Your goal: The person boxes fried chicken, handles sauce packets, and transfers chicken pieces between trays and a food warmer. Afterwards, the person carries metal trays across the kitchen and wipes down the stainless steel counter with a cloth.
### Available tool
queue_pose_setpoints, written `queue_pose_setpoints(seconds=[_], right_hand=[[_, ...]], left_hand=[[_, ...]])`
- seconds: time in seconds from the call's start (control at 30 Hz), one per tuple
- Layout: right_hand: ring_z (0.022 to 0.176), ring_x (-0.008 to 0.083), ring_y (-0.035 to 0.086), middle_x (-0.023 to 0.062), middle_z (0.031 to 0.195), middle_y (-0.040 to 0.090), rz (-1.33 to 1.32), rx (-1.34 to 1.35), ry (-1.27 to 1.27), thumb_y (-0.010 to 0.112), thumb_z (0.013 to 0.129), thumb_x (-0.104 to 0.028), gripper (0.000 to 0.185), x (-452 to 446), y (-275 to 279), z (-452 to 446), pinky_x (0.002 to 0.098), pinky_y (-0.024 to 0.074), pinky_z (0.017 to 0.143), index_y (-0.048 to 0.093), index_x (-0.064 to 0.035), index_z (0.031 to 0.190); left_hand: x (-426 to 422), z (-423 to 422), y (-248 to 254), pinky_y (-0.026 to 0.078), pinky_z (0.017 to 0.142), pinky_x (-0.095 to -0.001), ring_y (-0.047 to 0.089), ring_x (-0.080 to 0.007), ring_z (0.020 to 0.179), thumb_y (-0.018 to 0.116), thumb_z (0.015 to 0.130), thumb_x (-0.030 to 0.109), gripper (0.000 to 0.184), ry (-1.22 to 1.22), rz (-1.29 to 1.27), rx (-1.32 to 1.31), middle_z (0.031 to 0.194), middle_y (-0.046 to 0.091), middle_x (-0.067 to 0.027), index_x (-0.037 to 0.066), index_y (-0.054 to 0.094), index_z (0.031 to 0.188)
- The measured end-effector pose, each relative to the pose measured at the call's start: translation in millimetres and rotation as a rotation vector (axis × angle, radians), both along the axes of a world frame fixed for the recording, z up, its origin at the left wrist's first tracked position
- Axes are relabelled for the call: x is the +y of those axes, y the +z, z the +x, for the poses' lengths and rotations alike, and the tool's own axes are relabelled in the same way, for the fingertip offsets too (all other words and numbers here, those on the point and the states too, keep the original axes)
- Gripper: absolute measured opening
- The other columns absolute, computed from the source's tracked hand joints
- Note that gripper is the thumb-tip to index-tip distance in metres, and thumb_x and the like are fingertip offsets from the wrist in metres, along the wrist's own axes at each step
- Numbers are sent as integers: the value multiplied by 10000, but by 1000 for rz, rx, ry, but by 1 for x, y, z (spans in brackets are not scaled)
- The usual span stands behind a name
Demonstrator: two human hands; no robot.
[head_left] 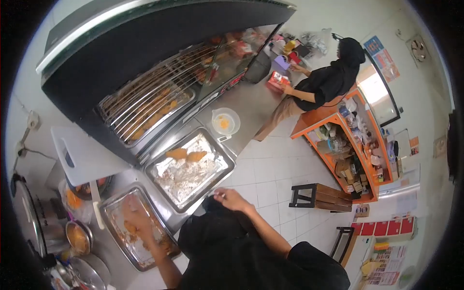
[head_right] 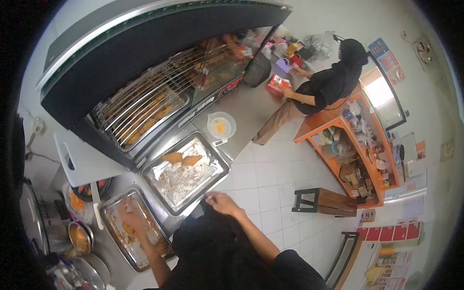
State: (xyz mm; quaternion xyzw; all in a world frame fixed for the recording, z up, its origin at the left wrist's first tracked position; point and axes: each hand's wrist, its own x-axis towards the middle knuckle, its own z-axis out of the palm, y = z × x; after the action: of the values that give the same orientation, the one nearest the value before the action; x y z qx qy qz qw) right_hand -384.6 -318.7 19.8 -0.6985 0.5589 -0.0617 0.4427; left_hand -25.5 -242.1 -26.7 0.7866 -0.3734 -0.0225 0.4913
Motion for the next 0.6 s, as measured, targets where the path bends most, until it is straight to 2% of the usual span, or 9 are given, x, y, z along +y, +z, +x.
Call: queue_pose_setpoints(seconds=[0.1,0.13,0.23,0.33,0.4,0.43,0.47,0.5,0.6], right_hand=[[981,372,658,244,1025,678,-78,-8,-24,570,934,-278,363,-27,-4,1,412,502,874,642,16,1134],[945,339,674,236,990,686,-75,-82,-58,572,930,-261,359,-36,-7,2,399,511,827,638,33,1127],[813,309,690,200,893,700,-194,-4,-77,570,934,-249,297,-74,-9,9,384,519,741,657,-17,1098],[782,300,689,197,864,695,-311,-115,-198,570,940,-302,307,-111,-38,22,398,521,722,679,-36,1047],[811,362,680,227,864,686,-390,-111,-135,518,949,-357,364,-130,-67,26,447,518,723,686,-39,1004],[828,409,664,246,876,680,-110,74,-131,476,949,-407,417,-137,-45,37,485,515,716,682,-48,998],[812,414,662,250,858,674,-153,138,-60,500,923,-400,403,-150,-118,38,504,513,712,673,-48,1018],[802,427,654,245,833,670,-299,183,203,539,880,-382,394,-153,-122,39,512,515,714,664,-41,1032],[911,437,636,279,963,651,-20,-101,180,505,883,-359,398,-148,-112,47,484,505,806,671,-26,1022]], left_hand=[[1,-58,2,508,815,-371,660,-313,923,619,903,96,148,-43,103,-50,1005,698,-164,6,695,992],[-1,-74,-2,507,819,-366,662,-319,925,634,888,87,139,-74,0,2,1012,699,-151,30,701,995],[-24,-104,34,510,822,-383,656,-344,928,638,865,69,134,-312,75,100,999,687,-179,4,689,971],[-41,-127,38,509,800,-404,647,-361,911,640,847,56,118,-447,67,150,971,676,-182,11,685,946],[-63,-143,30,507,778,-413,641,-367,895,653,836,71,113,-531,157,111,966,671,-189,14,686,928],[-71,-150,23,507,761,-429,646,-373,837,662,831,93,123,-530,327,71,927,672,-199,19,687,926],[-83,-159,25,512,743,-443,652,-387,794,651,842,120,142,-540,311,185,881,673,-214,24,690,939],[-94,-166,17,516,722,-455,658,-392,772,642,854,119,157,-531,262,81,839,676,-216,1,682,949],[-123,-183,8,521,717,-453,667,-382,784,638,860,111,165,-460,316,58,818,681,-214,-24,676,947]])
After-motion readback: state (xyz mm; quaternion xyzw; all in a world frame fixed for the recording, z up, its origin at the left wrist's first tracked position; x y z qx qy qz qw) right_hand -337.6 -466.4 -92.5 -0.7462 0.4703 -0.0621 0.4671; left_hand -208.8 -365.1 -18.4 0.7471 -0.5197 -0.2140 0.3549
